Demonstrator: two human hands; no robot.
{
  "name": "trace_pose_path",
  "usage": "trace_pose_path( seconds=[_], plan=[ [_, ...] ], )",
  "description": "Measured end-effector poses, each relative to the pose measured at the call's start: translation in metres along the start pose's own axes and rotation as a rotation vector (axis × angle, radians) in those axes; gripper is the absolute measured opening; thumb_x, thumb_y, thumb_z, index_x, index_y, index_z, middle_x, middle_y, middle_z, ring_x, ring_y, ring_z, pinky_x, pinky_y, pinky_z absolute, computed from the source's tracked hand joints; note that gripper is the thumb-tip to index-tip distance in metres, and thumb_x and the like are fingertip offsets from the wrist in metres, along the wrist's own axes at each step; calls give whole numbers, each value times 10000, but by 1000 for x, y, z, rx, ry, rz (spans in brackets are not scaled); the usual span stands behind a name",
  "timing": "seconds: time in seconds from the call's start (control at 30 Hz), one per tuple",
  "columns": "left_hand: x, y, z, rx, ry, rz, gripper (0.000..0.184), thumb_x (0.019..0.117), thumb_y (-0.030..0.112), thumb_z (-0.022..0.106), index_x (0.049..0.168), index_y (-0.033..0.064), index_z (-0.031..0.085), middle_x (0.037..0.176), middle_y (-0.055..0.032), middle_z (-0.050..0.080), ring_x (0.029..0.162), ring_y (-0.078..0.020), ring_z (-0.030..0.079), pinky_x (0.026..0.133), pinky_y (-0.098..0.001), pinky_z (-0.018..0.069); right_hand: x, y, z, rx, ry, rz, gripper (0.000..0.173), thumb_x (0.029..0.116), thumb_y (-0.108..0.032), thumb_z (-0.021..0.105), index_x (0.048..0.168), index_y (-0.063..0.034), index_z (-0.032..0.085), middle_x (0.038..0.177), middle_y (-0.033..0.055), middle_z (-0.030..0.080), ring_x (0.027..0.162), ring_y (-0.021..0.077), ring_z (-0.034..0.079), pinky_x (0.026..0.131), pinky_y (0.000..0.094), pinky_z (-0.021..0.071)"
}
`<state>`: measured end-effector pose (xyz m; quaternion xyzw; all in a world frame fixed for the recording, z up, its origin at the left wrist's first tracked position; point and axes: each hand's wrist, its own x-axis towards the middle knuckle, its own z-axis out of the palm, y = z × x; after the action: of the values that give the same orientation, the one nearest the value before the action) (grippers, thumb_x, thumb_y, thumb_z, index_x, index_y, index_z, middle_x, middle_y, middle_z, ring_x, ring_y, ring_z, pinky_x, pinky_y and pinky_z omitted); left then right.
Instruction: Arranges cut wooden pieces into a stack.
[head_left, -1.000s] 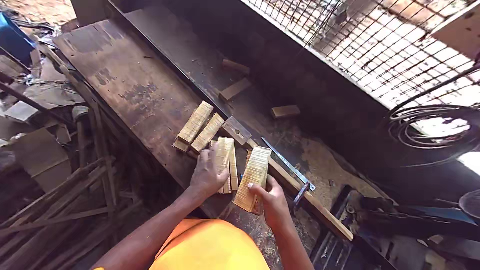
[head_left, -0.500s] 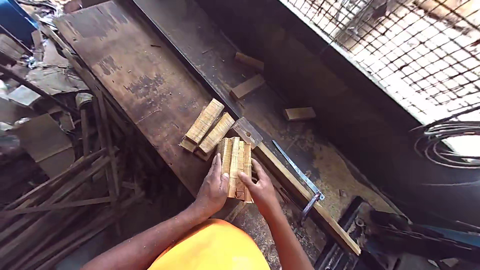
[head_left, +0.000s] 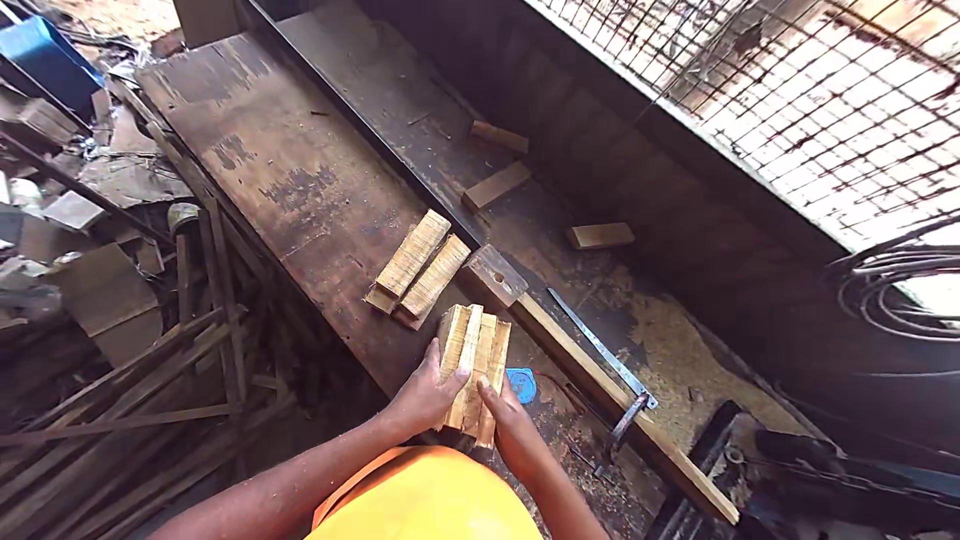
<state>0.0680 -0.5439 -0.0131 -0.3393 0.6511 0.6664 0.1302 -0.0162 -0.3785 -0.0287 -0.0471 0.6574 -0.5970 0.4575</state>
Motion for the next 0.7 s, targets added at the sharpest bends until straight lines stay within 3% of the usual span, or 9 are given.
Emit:
trace_pose_path(
  seconds=[0.07, 0.17, 0.3, 0.37, 0.43, 0.5, 0.57, 0.7],
  plan=[
    [-3, 0, -3, 36, -49, -25, 948, 1008, 545, 568, 1663, 110, 38, 1640, -172, 355, 1429, -249, 492, 1180, -473, 420, -7, 8, 4, 20, 49, -3, 992, 895, -617, 684, 1633, -190, 177, 1439, 120, 573, 1244, 231, 632, 1024, 433, 567],
    [-1, 8, -5, 59, -57, -58, 940, 1011, 561, 556, 1660, 88, 67, 1688, -167, 248, 1476, -274, 425, 1196, -491, 386, -8, 3, 12, 55, 136, 11, 925, 883, -569, 715, 1605, -210, 262, 1348, 122, 637, 1158, 248, 677, 960, 444, 593],
    [-1, 11, -11, 75, 44, 11, 797, 1031, 585, 488, 1627, 99, 283, 1621, -133, 407, 1449, -254, 466, 1192, -506, 395, -7, -4, 15, 57, 171, -1, 910, 863, -509, 761, 1592, -227, 295, 1328, 113, 650, 1147, 247, 683, 955, 445, 597],
    [0, 13, -19, 290, 167, 188, 627, 1072, 507, 442, 1550, 100, 455, 1530, -107, 529, 1398, -232, 524, 1175, -495, 422, -7, 1, 11, 64, 172, -20, 888, 859, -504, 775, 1576, -214, 337, 1311, 121, 659, 1136, 253, 688, 946, 445, 603],
    [9, 20, -32, 586, 274, 451, 414, 1098, 303, 440, 1423, 106, 604, 1428, -82, 617, 1324, -223, 589, 1127, -468, 478, -7, 5, 6, 68, 163, -32, 884, 857, -497, 787, 1572, -210, 355, 1327, 113, 654, 1151, 251, 682, 960, 446, 598],
    [26, 37, -44, 746, 295, 632, 325, 1075, 153, 483, 1331, 100, 676, 1413, -92, 628, 1327, -248, 588, 1130, -457, 473, -7, 4, 5, 59, 159, -36, 870, 860, -474, 788, 1569, -206, 361, 1329, 106, 654, 1152, 242, 682, 966, 444, 596],
    [53, 50, -49, 846, 306, 654, 339, 1060, 126, 488, 1354, 113, 657, 1476, -110, 572, 1387, -272, 531, 1166, -460, 435, -9, 2, 7, 31, 158, -25, 891, 858, -472, 787, 1581, -213, 335, 1330, 96, 654, 1149, 225, 684, 967, 433, 595],
    [94, 58, -37, 1167, 389, 426, 525, 1019, 145, 584, 1532, 113, 475, 1637, -175, 362, 1527, -350, 324, 1221, -490, 325, -6, 4, 8, 18, 165, -26, 917, 837, -500, 802, 1575, -215, 337, 1318, 100, 658, 1145, 228, 685, 957, 435, 600]
  ],
)
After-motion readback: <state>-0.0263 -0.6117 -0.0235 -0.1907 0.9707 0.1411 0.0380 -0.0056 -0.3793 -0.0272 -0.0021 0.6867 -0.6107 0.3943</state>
